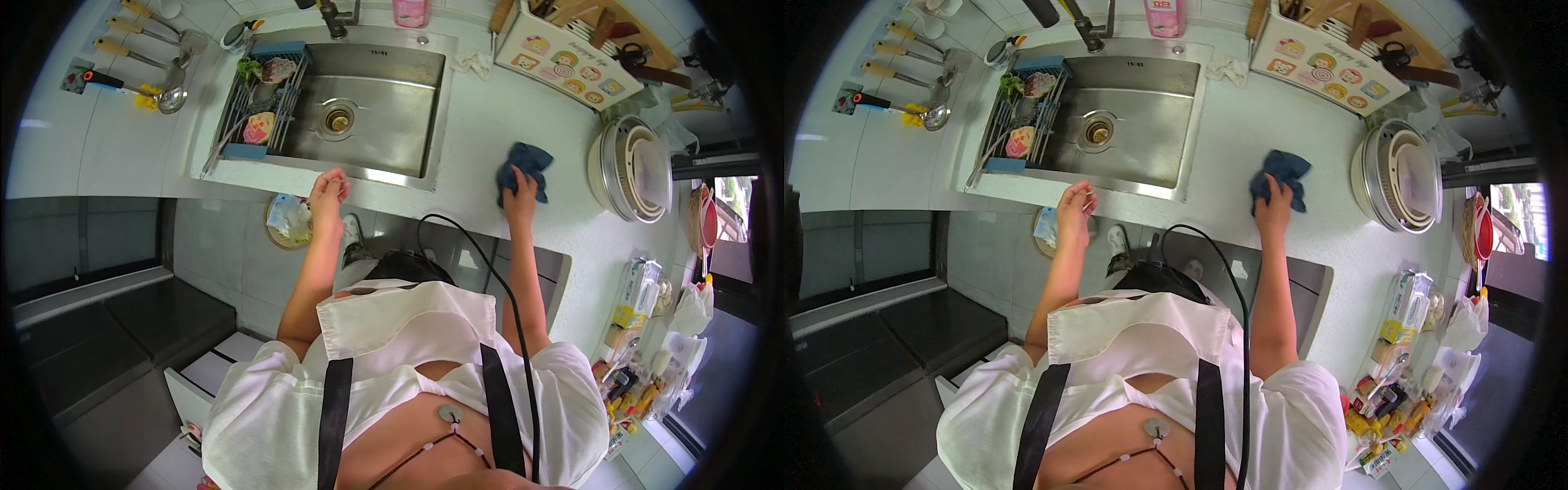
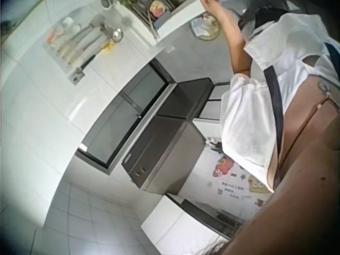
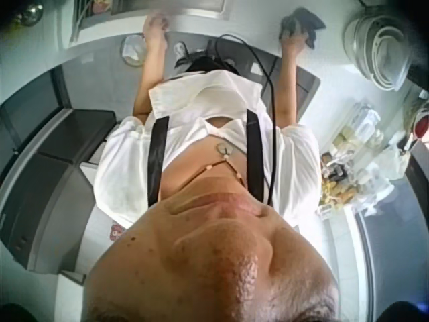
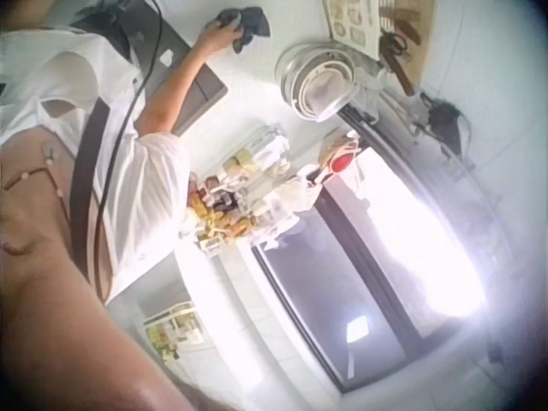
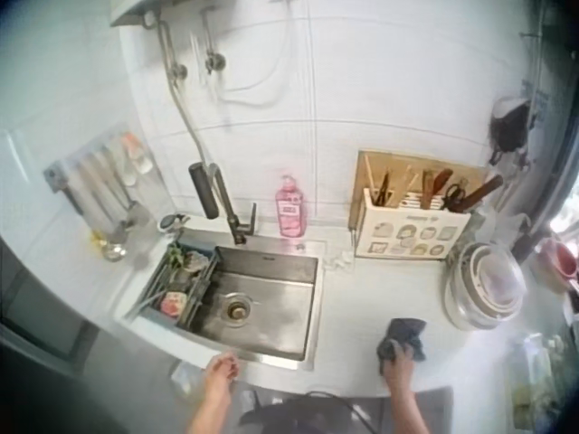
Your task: The person rinses a rice cooker pot in the sink, places it on a stovetop burner, and covers it with a lid. They then wash a cleaning cloth in the sink, retrieve a bag of grapes from the refrigerator, and use scissors to trim individual grapes into a container at the sink.
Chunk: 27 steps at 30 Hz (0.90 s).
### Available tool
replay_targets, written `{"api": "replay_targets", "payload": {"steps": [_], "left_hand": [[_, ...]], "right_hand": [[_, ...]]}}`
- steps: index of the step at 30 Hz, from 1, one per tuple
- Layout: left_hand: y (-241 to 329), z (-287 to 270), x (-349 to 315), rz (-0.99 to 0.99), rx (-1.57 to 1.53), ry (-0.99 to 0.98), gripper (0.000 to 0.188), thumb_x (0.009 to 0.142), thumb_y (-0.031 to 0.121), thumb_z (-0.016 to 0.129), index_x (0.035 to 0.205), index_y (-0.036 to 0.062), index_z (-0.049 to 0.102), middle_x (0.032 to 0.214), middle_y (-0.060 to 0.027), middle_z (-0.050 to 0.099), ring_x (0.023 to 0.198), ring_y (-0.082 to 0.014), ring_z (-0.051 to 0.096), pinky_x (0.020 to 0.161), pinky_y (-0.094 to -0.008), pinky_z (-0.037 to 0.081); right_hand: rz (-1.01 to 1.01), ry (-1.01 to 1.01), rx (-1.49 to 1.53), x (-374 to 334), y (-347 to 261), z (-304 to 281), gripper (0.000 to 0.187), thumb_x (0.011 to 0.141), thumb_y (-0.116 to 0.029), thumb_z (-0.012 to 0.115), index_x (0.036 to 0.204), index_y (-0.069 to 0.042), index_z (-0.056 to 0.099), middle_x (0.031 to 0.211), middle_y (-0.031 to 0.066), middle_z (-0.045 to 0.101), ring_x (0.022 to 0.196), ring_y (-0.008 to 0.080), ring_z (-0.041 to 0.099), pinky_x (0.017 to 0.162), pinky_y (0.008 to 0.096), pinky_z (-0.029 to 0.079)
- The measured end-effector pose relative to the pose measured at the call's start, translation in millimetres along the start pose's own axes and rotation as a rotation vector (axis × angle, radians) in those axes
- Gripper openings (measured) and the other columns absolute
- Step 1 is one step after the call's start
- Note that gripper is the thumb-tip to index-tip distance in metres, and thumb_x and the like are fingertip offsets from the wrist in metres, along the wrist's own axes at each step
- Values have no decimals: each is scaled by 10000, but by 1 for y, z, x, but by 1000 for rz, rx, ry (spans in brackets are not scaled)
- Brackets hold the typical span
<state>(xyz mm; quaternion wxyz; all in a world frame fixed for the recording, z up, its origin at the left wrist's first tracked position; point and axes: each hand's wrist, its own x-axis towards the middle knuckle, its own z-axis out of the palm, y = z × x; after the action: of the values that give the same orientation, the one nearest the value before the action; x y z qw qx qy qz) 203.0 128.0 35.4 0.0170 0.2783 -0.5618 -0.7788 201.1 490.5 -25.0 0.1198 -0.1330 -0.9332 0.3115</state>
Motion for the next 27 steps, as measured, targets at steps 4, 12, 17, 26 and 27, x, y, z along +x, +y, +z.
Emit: {"api": "replay_targets", "payload": {"steps": [4, 12, 17, 26, 27], "left_hand": [[16, -24, 35, -1, -15, -36, 160, 842, 72, 469, 976, 50, 553, 893, -20, 554, 738, -99, 532, 670, -228, 444], [68, -74, 121, 33, -67, -114, 171, 850, 59, 448, 988, 41, 547, 877, -18, 557, 740, -96, 538, 664, -216, 451], [88, -106, 153, -1, -72, -92, 175, 853, 65, 449, 997, 33, 544, 890, -24, 555, 738, -96, 543, 668, -216, 457], [92, -106, 182, 56, 109, -179, 214, 817, 57, 506, 1028, 28, 531, 916, -25, 545, 817, -114, 533, 751, -232, 434], [94, -100, 185, 138, 219, -207, 240, 803, 58, 526, 1041, 28, 525, 933, -30, 542, 850, -127, 528, 776, -243, 427]], "right_hand": [[-44, -261, 339, 28, -63, 37, 451, 697, -27, 549, 1132, -142, 512, 1119, 178, 477, 1061, 310, 451, 893, 333, 363], [190, -303, 645, 65, -167, 104, 354, 834, -91, 481, 1177, -9, 459, 1086, 82, 544, 981, 161, 501, 862, 245, 365], [157, -275, 617, 74, -209, 143, 348, 833, -102, 495, 1168, -11, 462, 1031, 85, 567, 937, 155, 512, 835, 244, 379], [47, -530, 569, 87, -249, 153, 368, 787, -63, 535, 1149, -44, 476, 884, 55, 577, 787, 107, 523, 735, 215, 406], [84, -609, 637, 95, -262, 147, 370, 784, -60, 537, 1149, -49, 473, 861, 50, 573, 772, 95, 520, 721, 208, 405]]}}
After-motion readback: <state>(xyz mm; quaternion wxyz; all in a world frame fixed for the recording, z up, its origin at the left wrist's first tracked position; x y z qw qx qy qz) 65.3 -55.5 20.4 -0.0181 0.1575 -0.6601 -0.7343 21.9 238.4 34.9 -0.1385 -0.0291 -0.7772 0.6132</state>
